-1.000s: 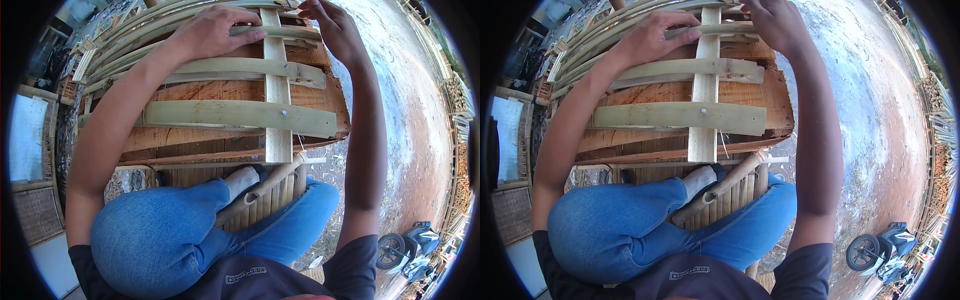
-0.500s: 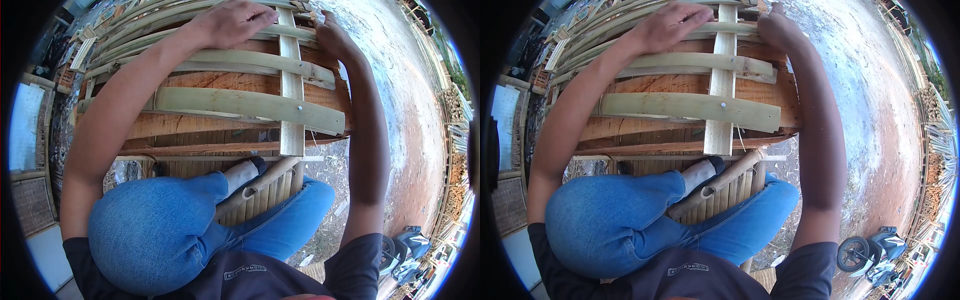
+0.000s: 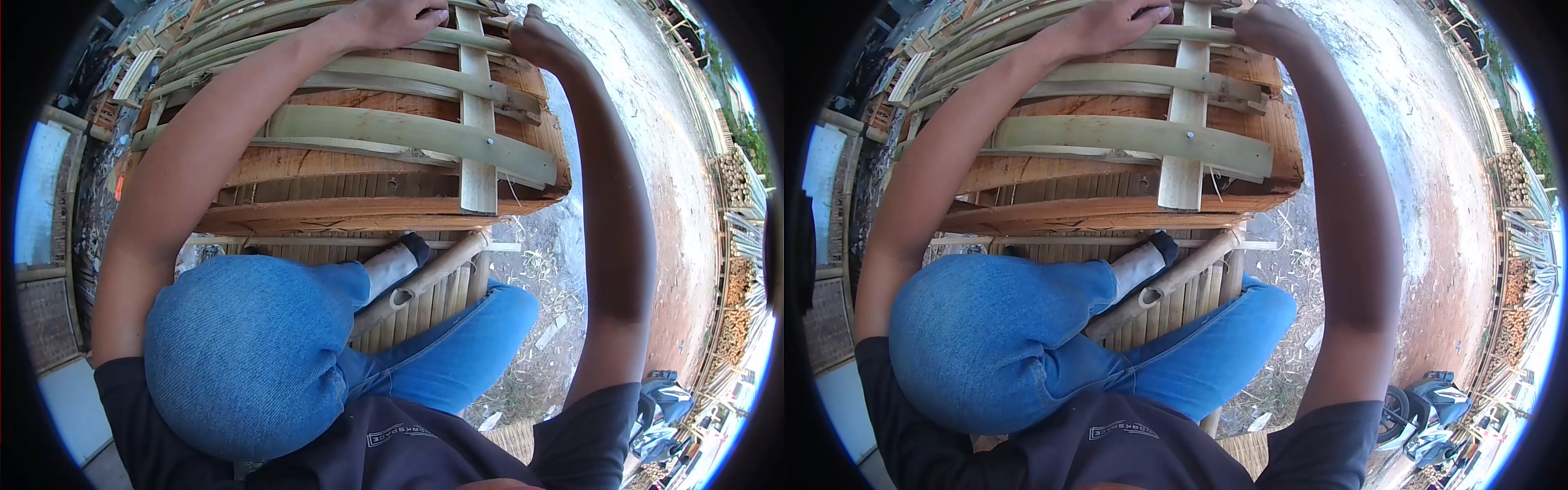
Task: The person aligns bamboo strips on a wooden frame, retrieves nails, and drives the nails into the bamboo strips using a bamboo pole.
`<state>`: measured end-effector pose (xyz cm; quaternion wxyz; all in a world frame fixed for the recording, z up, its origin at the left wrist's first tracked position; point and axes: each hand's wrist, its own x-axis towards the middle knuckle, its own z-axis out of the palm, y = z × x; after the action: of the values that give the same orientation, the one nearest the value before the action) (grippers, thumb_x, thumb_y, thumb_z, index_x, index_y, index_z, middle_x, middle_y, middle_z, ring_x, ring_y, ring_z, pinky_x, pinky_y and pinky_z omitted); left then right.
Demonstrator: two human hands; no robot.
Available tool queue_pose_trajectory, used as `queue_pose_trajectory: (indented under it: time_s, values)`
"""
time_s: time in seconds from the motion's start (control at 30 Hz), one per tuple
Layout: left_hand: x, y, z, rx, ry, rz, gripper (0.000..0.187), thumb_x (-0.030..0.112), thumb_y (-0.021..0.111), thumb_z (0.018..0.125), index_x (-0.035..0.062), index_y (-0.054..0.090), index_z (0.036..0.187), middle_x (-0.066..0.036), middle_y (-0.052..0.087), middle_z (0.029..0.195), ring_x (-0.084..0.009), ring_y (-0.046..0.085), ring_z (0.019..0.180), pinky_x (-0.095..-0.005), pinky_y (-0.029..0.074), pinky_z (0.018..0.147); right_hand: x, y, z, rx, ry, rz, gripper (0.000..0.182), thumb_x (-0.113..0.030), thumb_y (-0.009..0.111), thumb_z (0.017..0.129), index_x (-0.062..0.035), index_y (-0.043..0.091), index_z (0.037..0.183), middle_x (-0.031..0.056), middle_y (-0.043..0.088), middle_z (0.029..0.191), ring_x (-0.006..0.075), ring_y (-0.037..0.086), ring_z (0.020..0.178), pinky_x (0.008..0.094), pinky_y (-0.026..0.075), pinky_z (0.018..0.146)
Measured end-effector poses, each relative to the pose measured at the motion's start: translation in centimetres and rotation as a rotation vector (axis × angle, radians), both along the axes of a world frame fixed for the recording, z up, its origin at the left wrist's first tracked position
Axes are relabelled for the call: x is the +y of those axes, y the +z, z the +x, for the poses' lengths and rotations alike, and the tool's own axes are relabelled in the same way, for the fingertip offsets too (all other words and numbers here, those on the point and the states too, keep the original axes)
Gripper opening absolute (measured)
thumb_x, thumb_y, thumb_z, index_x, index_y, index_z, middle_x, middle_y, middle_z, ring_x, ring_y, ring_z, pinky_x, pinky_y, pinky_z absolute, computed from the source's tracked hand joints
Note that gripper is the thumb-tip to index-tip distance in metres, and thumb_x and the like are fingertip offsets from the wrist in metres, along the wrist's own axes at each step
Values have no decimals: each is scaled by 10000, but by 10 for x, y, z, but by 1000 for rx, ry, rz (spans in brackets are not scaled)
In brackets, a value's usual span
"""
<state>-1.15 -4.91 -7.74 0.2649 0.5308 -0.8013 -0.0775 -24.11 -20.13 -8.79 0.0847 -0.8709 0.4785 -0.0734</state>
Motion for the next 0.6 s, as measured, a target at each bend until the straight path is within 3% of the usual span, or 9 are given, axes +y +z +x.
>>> queue_pose_trajectory:
  time_s: [0.27, 0.4, 0.43, 0.47, 0.5, 0.53, 0.57, 0.6]
  values:
    - [15, 10, -6, -71, 99, 19, 321, 263, 478, 999, -20, 582, 890, -230, 610, 780, -393, 606, 775, -488, 467, 753, 56, 20, 17, -26, -7, 114, 670, -234, 416, 858, 34, 358, 1470, 337, 467, 1428, 442, 432, 1368, 427, 311, 1142]
    - [1, -7, -1, -31, 123, -57, 349, 374, 573, 974, 51, 668, 1066, -161, 704, 953, -337, 677, 906, -455, 526, 800, 56, 23, 20, -9, -83, 163, 755, -245, 416, 840, 17, 271, 1534, 331, 393, 1490, 432, 368, 1417, 387, 266, 1181]
    - [8, 0, -2, -6, 105, -51, 273, 286, 530, 985, 68, 664, 1078, -188, 702, 942, -386, 670, 941, -499, 514, 836, 55, 23, 20, 3, -85, 174, 789, -250, 411, 833, 14, 220, 1551, 318, 348, 1523, 412, 303, 1458, 365, 214, 1208]
    - [-3, -1, 3, -46, 60, -186, 258, 275, 548, 985, 55, 658, 1065, -182, 702, 905, -357, 684, 889, -472, 527, 801, 45, 16, 17, -7, -52, 141, 763, -255, 406, 839, 24, 260, 1534, 317, 302, 1543, 393, 368, 1422, 374, 250, 1184]
    - [-8, -7, 13, -87, 24, -310, 246, 263, 565, 986, 43, 652, 1052, -176, 702, 868, -327, 698, 837, -445, 539, 766, 34, 4, 14, -8, -18, 108, 685, -242, 422, 857, 12, 312, 1483, 243, 315, 1372, 332, 360, 1254, 358, 264, 1051]
    - [36, 40, 7, -179, 98, -172, 261, 214, 483, 1016, -25, 588, 1005, -204, 630, 990, -344, 630, 903, -481, 515, 825, 18, -9, 9, -11, 17, 69, 607, -230, 438, 875, 0, 364, 1432, 169, 328, 1202, 272, 352, 1086, 342, 277, 919]
    - [67, 76, 5, -191, 170, 7, 236, 185, 487, 1016, -29, 575, 1061, -200, 606, 1087, -322, 624, 972, -476, 526, 860, -3, -22, 4, -24, 51, 36, 531, -218, 454, 893, -11, 416, 1380, 95, 341, 1031, 211, 343, 918, 326, 290, 786]
    - [85, 80, 14, -75, 144, -256, 222, 178, 493, 1007, -19, 584, 1052, -182, 626, 1016, -295, 636, 944, -460, 526, 864, -24, -34, -1, -64, 83, 40, 456, -206, 471, 911, -23, 468, 1329, 21, 354, 860, 150, 335, 750, 310, 303, 654]
